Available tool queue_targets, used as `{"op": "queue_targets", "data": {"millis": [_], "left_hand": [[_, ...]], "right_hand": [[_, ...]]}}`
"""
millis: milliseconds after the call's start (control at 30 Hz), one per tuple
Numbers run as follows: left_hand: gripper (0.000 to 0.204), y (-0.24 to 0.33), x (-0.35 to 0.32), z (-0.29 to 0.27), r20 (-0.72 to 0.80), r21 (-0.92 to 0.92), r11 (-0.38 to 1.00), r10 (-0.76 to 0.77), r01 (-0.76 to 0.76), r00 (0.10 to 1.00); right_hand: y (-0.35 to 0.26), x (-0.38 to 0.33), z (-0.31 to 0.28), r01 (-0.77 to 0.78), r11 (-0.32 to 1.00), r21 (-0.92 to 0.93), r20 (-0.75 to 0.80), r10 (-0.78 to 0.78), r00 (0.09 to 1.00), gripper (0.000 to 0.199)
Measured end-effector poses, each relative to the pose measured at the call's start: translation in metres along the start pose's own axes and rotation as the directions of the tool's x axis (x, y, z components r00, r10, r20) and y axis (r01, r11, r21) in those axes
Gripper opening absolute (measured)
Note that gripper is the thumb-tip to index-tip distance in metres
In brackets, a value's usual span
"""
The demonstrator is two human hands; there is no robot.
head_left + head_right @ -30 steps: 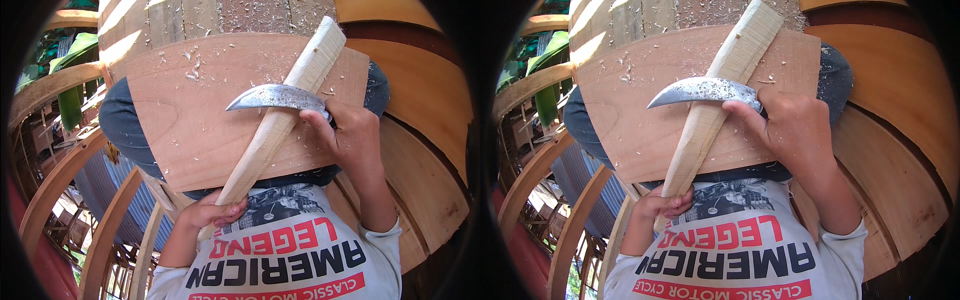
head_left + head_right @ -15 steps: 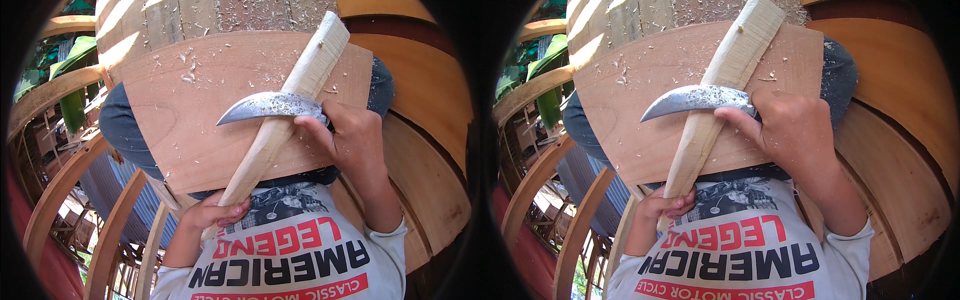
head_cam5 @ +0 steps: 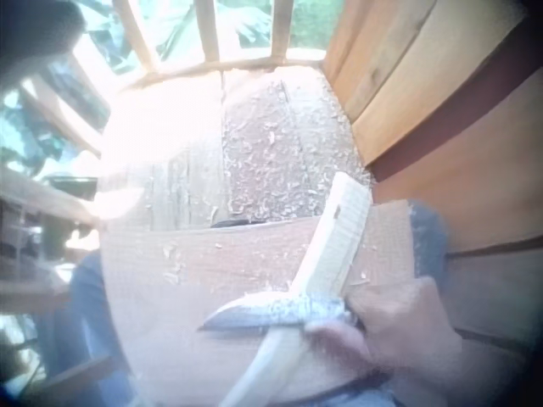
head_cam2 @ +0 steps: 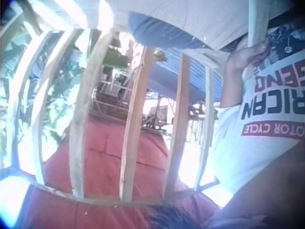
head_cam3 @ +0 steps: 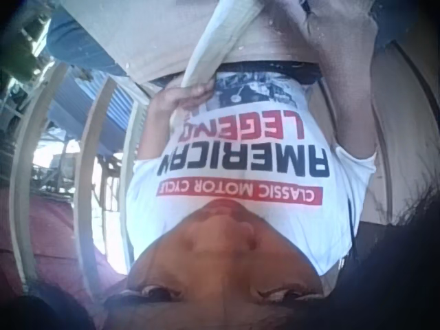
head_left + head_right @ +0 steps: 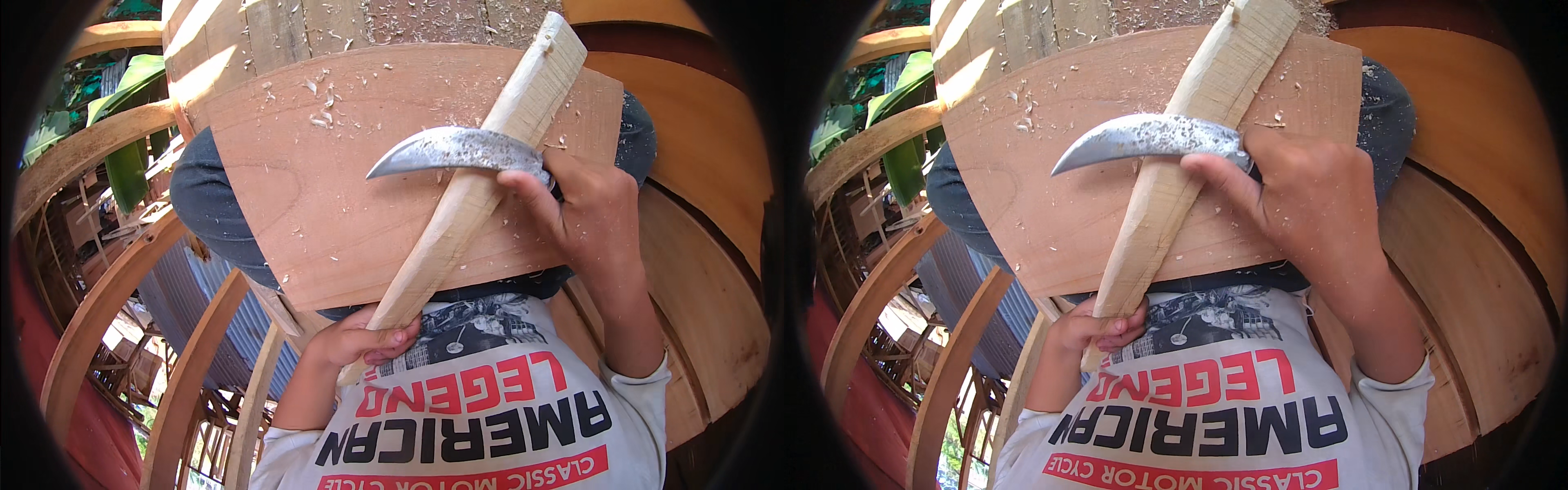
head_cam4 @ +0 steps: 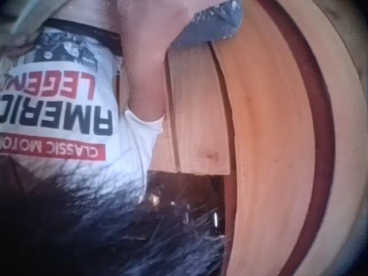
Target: The person sits cross-legged on a wooden floor and uses a curved knife to shave and shape a long, thin piece of light-colored wood. They hold the wood against a flat board on their lap and repeatedly scrape the surface to remove thin shavings, refining the wood's shape.
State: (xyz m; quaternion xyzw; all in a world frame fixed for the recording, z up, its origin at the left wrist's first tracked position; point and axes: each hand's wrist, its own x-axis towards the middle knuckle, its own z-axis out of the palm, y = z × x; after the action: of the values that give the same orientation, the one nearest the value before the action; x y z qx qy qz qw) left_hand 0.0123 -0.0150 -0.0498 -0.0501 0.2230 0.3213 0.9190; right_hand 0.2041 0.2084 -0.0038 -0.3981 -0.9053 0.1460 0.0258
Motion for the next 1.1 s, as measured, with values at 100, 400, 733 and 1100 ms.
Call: {"op": "queue_targets", "data": {"millis": [100, 400, 733, 1100], "left_hand": [[0.028, 0.001, -0.003, -0.001, -0.070, 0.045, 0.998, 0.044, -0.041, 0.997], [0.026, -0.003, -0.002, 0.005, -0.033, -0.013, 1.000, -0.001, 0.001, 0.999], [0.029, -0.001, -0.001, 0.004, -0.050, 0.007, 1.000, -0.002, 0.003, 0.999], [0.035, 0.000, -0.003, 0.011, -0.123, -0.003, 1.000, 0.010, -0.010, 0.992]], "right_hand": [[0.038, 0.031, -0.005, -0.408, 0.884, 0.228, -0.002, 0.419, 0.908, 0.051], [0.039, 0.023, -0.008, -0.466, 0.865, 0.188, -0.018, 0.477, 0.879, 0.053], [0.026, 0.009, -0.002, -0.151, 0.986, -0.066, -0.077, 0.146, 0.986, 0.056], [0.129, 0.013, -0.043, -0.628, 0.747, 0.219, -0.091, 0.656, 0.749, 0.063]]}}
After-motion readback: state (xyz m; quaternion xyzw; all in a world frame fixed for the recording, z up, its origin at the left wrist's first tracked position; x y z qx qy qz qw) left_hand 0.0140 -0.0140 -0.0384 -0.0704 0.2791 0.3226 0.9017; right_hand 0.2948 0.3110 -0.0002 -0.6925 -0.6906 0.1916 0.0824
